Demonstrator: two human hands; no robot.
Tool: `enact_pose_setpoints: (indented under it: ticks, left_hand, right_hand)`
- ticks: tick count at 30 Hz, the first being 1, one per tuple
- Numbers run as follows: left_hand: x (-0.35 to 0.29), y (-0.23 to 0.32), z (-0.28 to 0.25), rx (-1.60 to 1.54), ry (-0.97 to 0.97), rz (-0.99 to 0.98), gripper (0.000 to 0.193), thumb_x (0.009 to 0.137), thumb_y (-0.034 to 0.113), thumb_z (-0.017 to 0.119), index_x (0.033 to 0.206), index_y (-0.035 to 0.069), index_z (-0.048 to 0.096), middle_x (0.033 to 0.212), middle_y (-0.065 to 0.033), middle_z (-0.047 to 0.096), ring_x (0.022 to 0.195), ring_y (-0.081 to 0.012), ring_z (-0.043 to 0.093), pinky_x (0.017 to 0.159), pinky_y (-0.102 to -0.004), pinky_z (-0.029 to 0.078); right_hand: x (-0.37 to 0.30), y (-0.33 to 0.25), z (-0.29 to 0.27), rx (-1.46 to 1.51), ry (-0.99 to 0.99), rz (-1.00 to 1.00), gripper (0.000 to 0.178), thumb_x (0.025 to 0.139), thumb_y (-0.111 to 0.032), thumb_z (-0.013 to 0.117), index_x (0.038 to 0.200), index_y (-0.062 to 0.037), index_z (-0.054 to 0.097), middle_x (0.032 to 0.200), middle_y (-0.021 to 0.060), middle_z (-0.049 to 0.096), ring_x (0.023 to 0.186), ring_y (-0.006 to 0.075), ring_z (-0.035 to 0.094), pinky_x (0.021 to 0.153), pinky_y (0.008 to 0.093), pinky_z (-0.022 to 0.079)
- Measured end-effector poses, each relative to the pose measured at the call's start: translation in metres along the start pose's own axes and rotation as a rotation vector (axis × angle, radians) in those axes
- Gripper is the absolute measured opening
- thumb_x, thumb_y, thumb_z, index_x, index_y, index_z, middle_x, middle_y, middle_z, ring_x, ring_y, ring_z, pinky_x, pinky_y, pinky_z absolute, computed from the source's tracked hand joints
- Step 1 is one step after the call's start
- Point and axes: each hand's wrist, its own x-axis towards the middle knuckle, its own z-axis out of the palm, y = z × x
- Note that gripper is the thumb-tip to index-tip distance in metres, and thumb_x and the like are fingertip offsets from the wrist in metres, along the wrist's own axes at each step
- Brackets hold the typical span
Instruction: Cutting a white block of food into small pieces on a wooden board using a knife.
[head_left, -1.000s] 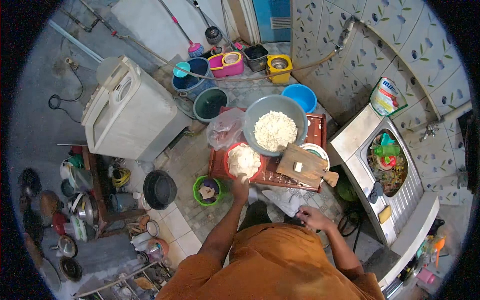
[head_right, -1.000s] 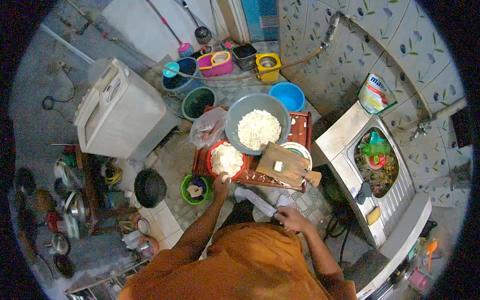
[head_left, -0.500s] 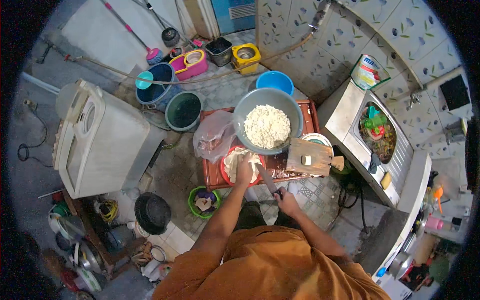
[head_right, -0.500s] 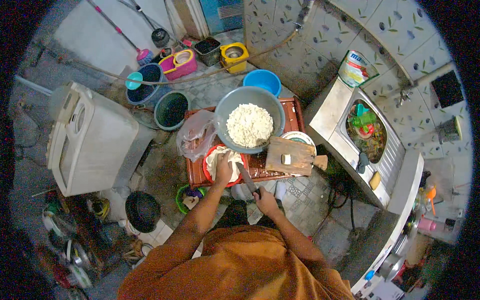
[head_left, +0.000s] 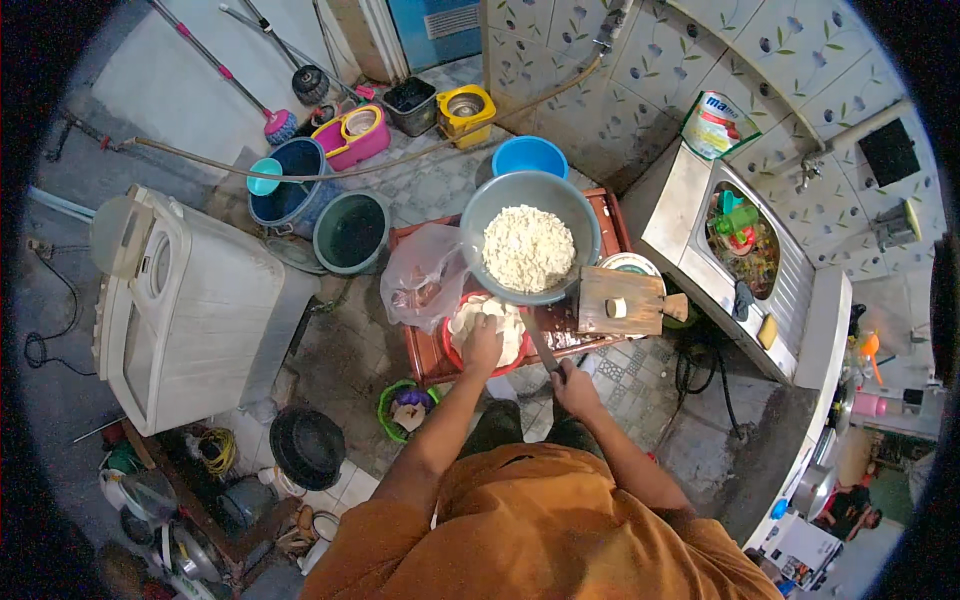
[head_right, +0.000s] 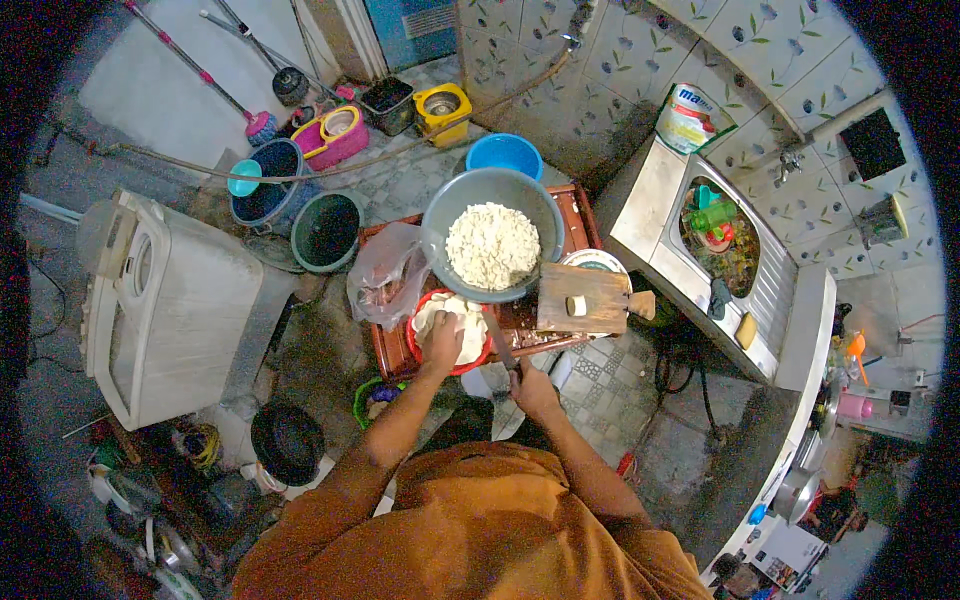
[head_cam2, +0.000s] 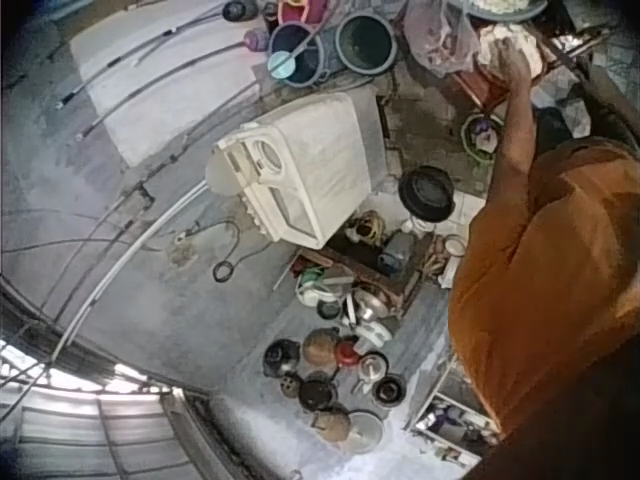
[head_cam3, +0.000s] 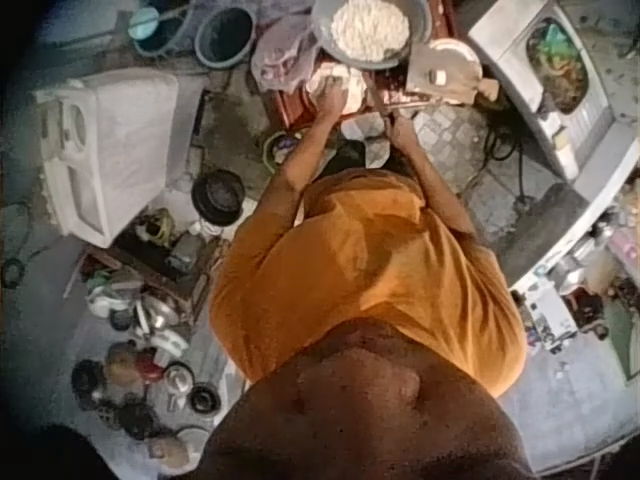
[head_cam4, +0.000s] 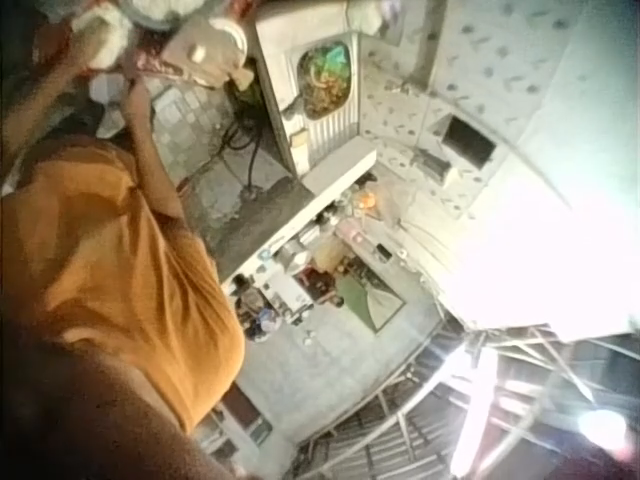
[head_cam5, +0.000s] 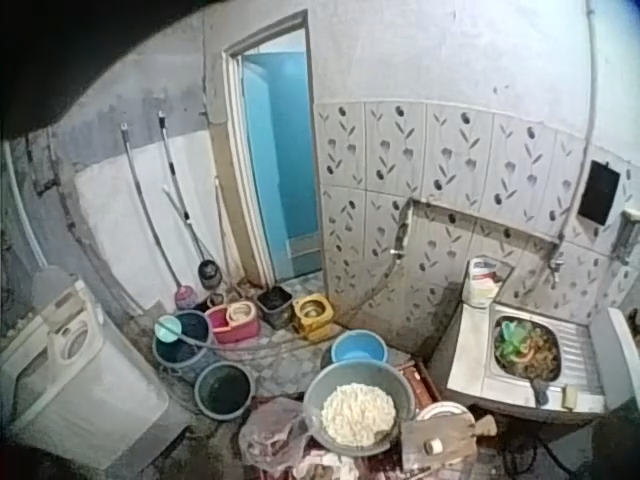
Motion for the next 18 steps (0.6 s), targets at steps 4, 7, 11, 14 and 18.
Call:
enact_pose_setpoints:
  ticks: [4, 7, 11, 14, 18]
  left_hand:
    - [0.005, -0.003, -0.006, 0.043, 0.099, -0.014, 0.021, 0.078, 0.007, 0.058, 0.098, 0.003, 0.051, 0.107, -0.0160, 0.050, 0.087, -0.0372, 0.060, 0.071, -0.0483, 0.049]
    - [0.004, -0.008, -0.010, 0.040, 0.144, -0.016, 0.023, 0.077, 0.006, 0.057, 0.099, 0.003, 0.052, 0.107, -0.0155, 0.050, 0.094, -0.0370, 0.057, 0.076, -0.0471, 0.048]
    - [0.002, -0.001, -0.018, 0.090, 0.173, 0.045, 0.037, 0.075, 0.013, 0.061, 0.111, 0.006, 0.055, 0.116, -0.0146, 0.050, 0.116, -0.0362, 0.044, 0.095, -0.0501, 0.037]
    - [0.003, 0.003, -0.013, 0.112, 0.190, 0.136, 0.053, 0.073, 0.021, 0.065, 0.123, 0.011, 0.054, 0.130, -0.0143, 0.044, 0.127, -0.0353, 0.034, 0.103, -0.0546, 0.026]
    - [-0.002, 0.001, 0.000, 0.107, -0.057, 0.037, 0.059, 0.075, 0.029, 0.067, 0.132, 0.024, 0.050, 0.151, -0.0096, 0.021, 0.141, -0.0347, 0.011, 0.109, -0.0611, 0.011]
  right_hand:
    - [0.020, -0.001, 0.010, -0.006, 0.084, -0.036, 0.026, 0.088, -0.020, 0.055, 0.105, -0.0001, 0.053, 0.086, 0.0280, 0.062, 0.083, 0.0468, 0.059, 0.071, 0.0522, 0.047]
    - [0.031, -0.004, 0.022, -0.074, 0.044, -0.028, 0.029, 0.088, -0.021, 0.055, 0.109, -0.0016, 0.054, 0.087, 0.0273, 0.063, 0.084, 0.0456, 0.060, 0.072, 0.0526, 0.048]
    - [0.019, -0.014, 0.010, -0.187, -0.123, 0.032, 0.030, 0.089, -0.022, 0.052, 0.113, -0.0046, 0.054, 0.088, 0.0267, 0.063, 0.084, 0.0445, 0.061, 0.072, 0.0544, 0.048]
    - [0.007, -0.018, 0.004, -0.178, -0.086, 0.069, 0.027, 0.089, -0.022, 0.051, 0.109, -0.0057, 0.055, 0.086, 0.0264, 0.063, 0.083, 0.0448, 0.061, 0.070, 0.0553, 0.047]
    - [0.007, -0.019, 0.000, -0.169, -0.007, 0.046, 0.025, 0.088, -0.023, 0.052, 0.105, -0.0051, 0.054, 0.085, 0.0260, 0.063, 0.082, 0.0452, 0.061, 0.069, 0.0553, 0.047]
